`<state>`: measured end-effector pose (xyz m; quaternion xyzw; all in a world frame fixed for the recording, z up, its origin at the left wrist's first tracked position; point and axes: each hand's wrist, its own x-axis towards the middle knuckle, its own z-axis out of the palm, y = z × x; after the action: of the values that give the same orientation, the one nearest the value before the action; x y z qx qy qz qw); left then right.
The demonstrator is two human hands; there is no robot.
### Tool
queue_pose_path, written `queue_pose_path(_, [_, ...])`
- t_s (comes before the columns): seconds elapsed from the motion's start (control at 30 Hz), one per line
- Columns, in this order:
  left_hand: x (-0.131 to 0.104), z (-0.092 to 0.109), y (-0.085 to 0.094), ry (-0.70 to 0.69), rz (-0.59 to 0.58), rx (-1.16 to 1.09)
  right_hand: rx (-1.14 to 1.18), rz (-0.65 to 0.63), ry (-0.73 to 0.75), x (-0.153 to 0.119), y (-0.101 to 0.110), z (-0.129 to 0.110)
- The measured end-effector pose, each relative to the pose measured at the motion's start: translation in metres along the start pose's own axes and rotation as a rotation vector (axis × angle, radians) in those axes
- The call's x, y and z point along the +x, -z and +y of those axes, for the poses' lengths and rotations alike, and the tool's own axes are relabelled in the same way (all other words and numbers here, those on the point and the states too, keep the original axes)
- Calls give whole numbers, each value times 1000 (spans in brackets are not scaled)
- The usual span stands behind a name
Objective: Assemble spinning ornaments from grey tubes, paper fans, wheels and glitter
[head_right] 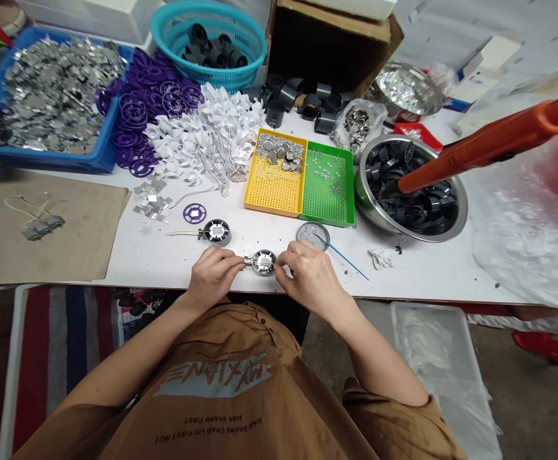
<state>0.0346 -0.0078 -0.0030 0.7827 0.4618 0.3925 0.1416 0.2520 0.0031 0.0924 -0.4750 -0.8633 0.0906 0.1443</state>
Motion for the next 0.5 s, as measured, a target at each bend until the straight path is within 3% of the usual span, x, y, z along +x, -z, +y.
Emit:
queue_pose_path(0.3, [-13,-8,-17,-121,-76,111,-239,-69,78,15,-4,-10])
queue_pose_path(0.5, [-9,-5,-15,-39,-83,-19,-288,-168,104,23,-3,-14])
